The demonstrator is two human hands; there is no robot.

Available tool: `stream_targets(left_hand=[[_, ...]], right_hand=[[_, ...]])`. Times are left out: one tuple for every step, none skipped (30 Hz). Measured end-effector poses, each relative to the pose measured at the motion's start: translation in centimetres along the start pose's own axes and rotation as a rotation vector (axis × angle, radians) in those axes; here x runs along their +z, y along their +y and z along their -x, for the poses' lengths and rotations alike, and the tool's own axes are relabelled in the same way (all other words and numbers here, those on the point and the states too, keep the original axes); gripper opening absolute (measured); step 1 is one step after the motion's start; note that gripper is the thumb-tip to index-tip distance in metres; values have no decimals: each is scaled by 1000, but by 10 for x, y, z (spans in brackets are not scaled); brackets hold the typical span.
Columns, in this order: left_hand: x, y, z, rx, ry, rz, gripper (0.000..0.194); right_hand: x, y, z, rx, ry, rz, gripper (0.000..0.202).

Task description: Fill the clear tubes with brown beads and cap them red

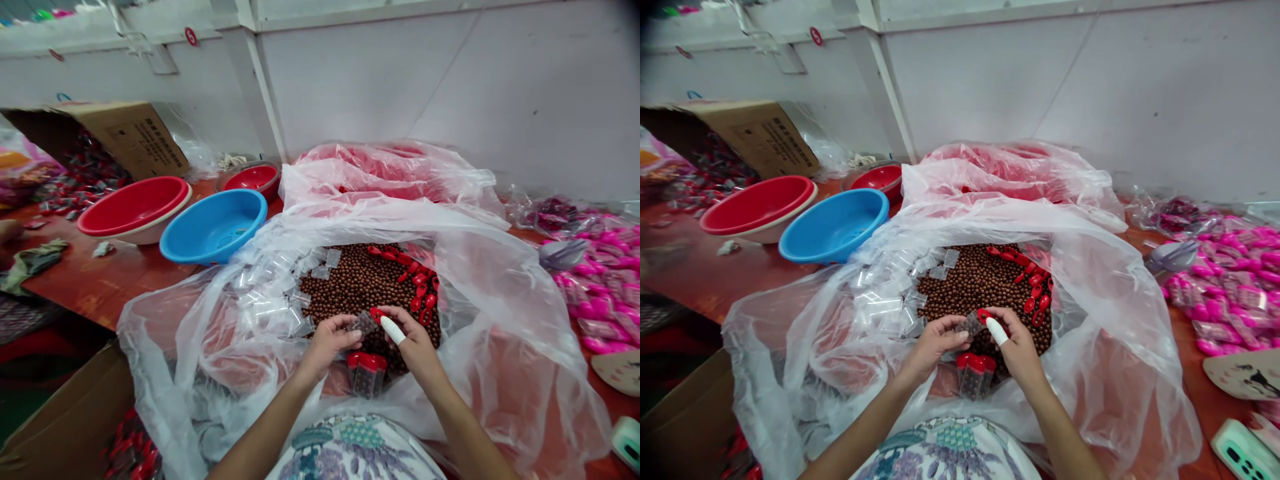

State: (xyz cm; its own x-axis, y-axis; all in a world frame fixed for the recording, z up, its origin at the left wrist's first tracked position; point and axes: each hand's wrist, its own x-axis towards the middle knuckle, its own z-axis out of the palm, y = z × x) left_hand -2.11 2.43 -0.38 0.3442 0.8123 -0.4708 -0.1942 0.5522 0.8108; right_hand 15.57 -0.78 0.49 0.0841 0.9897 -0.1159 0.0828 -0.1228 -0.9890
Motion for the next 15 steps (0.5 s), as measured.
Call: stream_targets(left_hand=[[0,-2,-1,18,-4,-12,46],[0,-5,-1,34,-7,-24,46],[0,-7,-2,49,-7,-34,45],[0,-9,-2,61,-5,-44,44],[0,-10,-2,68,-1,-52,44],[-1,-11,-2,72,4,-58,44],[-1,-11,-1,75,13,-60,44],[0,-11,-1,77,21,-59,45],[1,-10,0,78,26,-57,45],[2,-8,2,78,28,-52,45],[3,-7,3,79,29,-43,45],[4,-5,4,84,29,-32,44],[6,-4,5,91,30,-18,43],[8,-4,6,99,30,-2,42],[9,-5,7,104,27,15,40]], right_hand=[[1,0,0,56,-20,-44,31],[2,0,0,101,-37,-78,31],[2,0,0,128,-45,-94,31],[2,1,-1,141,-50,-89,31],[2,1,-1,138,-50,-66,31],[1,2,-1,117,-49,-25,31],[1,2,0,77,-49,33,31],[0,2,1,15,-45,104,30],[0,3,2,-65,-34,185,30],[0,3,3,-152,-20,273,30],[1,3,4,-239,-11,364,31],[2,4,5,-317,-10,455,33],[3,6,7,-385,-15,539,37],[5,8,7,-442,-23,611,46],[7,10,8,-491,-32,671,57]])
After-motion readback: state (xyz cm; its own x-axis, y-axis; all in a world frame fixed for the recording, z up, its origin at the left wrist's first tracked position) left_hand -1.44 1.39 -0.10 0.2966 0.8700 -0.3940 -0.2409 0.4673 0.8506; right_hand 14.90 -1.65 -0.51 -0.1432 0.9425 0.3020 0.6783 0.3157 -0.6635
